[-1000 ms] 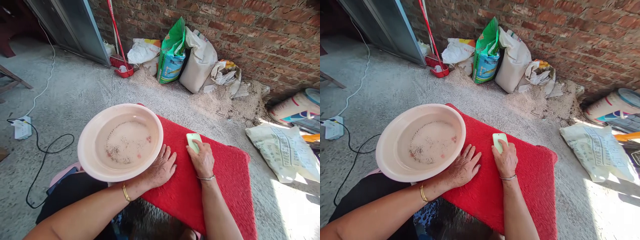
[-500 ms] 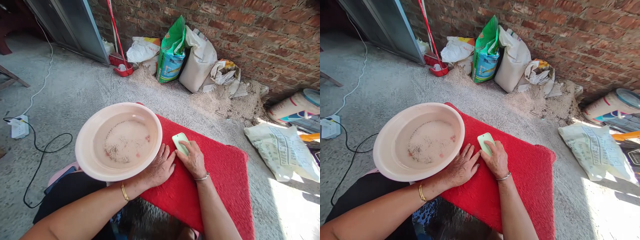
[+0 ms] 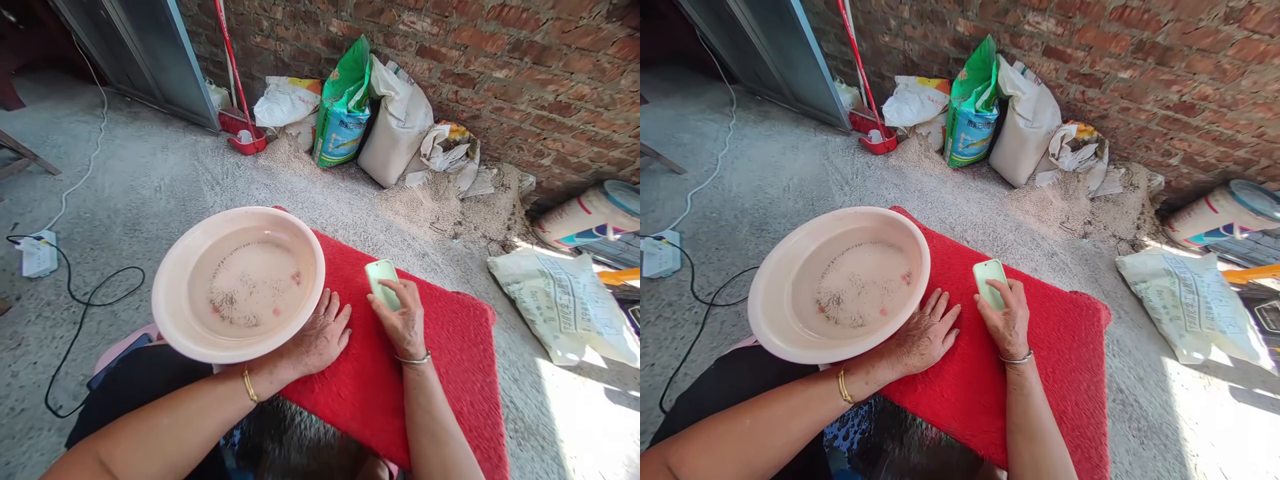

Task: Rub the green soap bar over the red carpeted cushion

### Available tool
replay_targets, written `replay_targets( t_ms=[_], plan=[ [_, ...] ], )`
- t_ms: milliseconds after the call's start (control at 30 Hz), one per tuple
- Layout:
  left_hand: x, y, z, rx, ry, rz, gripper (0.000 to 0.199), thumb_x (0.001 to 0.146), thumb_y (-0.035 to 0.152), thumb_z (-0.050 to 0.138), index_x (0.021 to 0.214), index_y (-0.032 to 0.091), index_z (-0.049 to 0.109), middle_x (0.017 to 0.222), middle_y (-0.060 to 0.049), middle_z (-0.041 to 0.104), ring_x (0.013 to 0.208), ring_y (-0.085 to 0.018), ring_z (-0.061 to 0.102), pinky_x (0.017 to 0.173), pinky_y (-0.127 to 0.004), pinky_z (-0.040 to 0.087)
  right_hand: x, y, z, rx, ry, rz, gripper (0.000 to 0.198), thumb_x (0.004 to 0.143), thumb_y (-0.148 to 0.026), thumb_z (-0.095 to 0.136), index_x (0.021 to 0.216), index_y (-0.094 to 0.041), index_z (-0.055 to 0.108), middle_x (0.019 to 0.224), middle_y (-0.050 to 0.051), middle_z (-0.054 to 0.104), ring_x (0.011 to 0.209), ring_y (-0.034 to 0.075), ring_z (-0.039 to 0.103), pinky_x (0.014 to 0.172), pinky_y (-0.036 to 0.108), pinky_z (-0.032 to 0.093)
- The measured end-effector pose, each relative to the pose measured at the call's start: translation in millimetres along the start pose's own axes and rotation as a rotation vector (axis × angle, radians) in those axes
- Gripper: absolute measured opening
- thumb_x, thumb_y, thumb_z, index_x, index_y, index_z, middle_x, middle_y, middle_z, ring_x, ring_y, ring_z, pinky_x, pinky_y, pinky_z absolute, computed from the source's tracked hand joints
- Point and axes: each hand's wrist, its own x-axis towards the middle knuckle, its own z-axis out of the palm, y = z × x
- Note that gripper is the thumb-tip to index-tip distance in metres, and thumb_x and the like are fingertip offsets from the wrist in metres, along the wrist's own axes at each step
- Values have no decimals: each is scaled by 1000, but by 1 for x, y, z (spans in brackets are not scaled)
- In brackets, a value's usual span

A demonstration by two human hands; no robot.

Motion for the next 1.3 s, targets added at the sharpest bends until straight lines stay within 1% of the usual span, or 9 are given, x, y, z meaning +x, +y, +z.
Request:
replay_targets(
  t_ms=[133,233,433,500,633,733,900,1000,1300],
  plan=[
    [-1,0,2,-13,21,-5,47,91,36,51,134,18,51,137,-17,50,132,-34,40,106,-51,35,-3,-13,8,-126,-198,-120,36,83,-48,58,112,-27,65,101,7,56,94,21,56,80,34,48],
    [-1,-1,3,-2,15,-5,46,91,37,50,133,18,51,136,-17,50,131,-34,40,105,-51,37,-3,-12,10,-159,-213,-90,38,83,-47,58,114,-27,64,102,7,56,95,22,55,81,34,47],
    [0,-1,2,-13,7,-5,43,91,36,50,129,17,54,136,-18,50,132,-35,40,103,-50,39,3,4,5,-142,-13,200,42,79,-56,56,105,-25,67,98,7,57,90,22,57,75,34,45],
    [0,-1,2,-21,14,-9,43,91,35,51,129,17,55,136,-18,50,132,-35,41,103,-51,38,6,8,4,-91,22,240,45,77,-60,56,102,-25,68,96,6,58,89,22,57,74,33,45],
    [0,-1,3,-25,24,-9,43,90,36,52,129,17,55,136,-18,50,132,-35,41,104,-52,37,6,9,5,-24,110,244,48,76,-63,56,102,-24,67,96,7,58,91,22,56,76,34,45],
    [-1,-1,5,-13,20,-6,44,90,36,51,130,17,54,136,-18,50,132,-35,40,104,-52,38,3,5,7,0,129,177,46,78,-60,57,104,-23,66,96,7,57,92,21,56,80,35,46],
    [-1,0,4,22,9,2,46,91,38,50,132,16,52,136,-18,49,131,-36,40,102,-51,39,-1,-6,13,-101,-98,-84,41,83,-53,58,113,-26,65,108,9,55,101,23,53,84,35,47],
    [-1,0,2,30,7,8,47,91,37,50,132,16,51,136,-19,49,131,-36,41,102,-51,40,0,-9,15,-196,-160,-134,42,84,-53,55,117,-28,64,112,10,53,103,24,52,85,38,46],
    [0,0,3,3,-3,-4,44,91,38,49,130,17,54,136,-18,49,132,-36,40,102,-51,40,1,-11,11,-345,-48,196,41,85,-51,53,116,-27,66,105,11,55,93,24,53,72,34,43]
  ],
)
